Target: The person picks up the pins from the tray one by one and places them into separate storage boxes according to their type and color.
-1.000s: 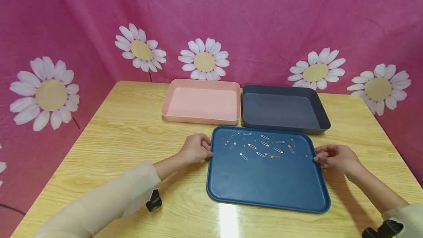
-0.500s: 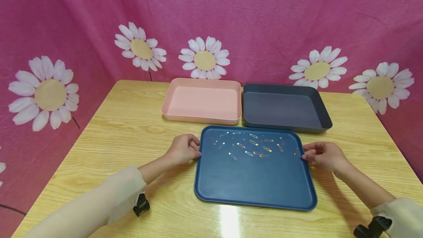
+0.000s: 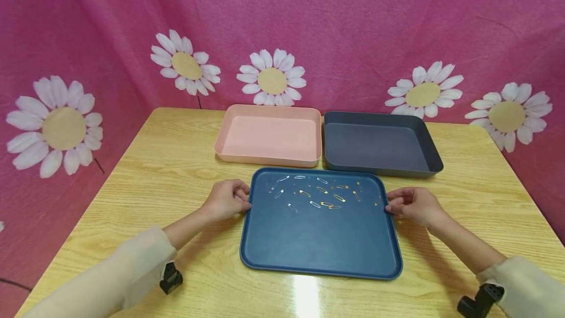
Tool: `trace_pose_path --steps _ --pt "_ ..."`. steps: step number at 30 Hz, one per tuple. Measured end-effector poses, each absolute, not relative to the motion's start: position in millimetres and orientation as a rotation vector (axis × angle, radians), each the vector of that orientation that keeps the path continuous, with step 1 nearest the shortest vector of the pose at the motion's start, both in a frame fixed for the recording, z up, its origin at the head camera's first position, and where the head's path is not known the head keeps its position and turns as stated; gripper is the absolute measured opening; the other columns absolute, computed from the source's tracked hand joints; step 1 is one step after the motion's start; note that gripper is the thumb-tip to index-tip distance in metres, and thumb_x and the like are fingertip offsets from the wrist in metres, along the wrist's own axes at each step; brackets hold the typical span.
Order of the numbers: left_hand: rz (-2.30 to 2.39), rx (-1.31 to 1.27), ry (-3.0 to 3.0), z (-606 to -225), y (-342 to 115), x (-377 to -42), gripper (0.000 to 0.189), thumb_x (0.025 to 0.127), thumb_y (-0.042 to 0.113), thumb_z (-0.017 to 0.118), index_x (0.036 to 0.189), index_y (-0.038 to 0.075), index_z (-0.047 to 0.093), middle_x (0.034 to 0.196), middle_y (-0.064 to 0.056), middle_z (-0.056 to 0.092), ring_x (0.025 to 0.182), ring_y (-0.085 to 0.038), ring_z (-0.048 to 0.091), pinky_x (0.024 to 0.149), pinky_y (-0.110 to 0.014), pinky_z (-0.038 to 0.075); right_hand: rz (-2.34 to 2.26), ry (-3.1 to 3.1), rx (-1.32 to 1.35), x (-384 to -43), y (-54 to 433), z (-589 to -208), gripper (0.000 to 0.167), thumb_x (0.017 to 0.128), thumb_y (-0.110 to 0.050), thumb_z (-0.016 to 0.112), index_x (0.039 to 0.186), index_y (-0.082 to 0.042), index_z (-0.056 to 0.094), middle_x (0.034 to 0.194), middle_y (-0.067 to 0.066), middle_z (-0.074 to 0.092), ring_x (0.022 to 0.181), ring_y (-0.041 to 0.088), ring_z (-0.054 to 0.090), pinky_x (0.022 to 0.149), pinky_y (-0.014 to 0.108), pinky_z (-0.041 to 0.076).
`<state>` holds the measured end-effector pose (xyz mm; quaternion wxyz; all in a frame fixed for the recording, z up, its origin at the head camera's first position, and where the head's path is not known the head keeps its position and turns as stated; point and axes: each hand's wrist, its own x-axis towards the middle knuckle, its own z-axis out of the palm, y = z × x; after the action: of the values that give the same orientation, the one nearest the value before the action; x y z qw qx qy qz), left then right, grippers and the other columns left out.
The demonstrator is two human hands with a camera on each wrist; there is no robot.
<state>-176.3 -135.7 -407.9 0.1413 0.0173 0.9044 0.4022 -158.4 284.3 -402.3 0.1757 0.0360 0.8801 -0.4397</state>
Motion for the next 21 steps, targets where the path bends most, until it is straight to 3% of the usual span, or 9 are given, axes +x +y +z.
trace_pose_path --steps 21 --pt "1.147 0.096 2.634 -403.2 -144.8 -176.8 0.03 0.075 0.0 0.073 0.103 -0.006 0.065 0.079 -0.01 0.066 0.064 -0.01 0.058 0.057 -0.02 0.049 -1.26 2.465 0.104 -160.3 274.1 -402.7 0.039 0.087 -0.002 0.065 0.117 0.019 0.053 0.073 -0.006 0.064 0.067 0.002 0.062 0.065 0.022 0.058"
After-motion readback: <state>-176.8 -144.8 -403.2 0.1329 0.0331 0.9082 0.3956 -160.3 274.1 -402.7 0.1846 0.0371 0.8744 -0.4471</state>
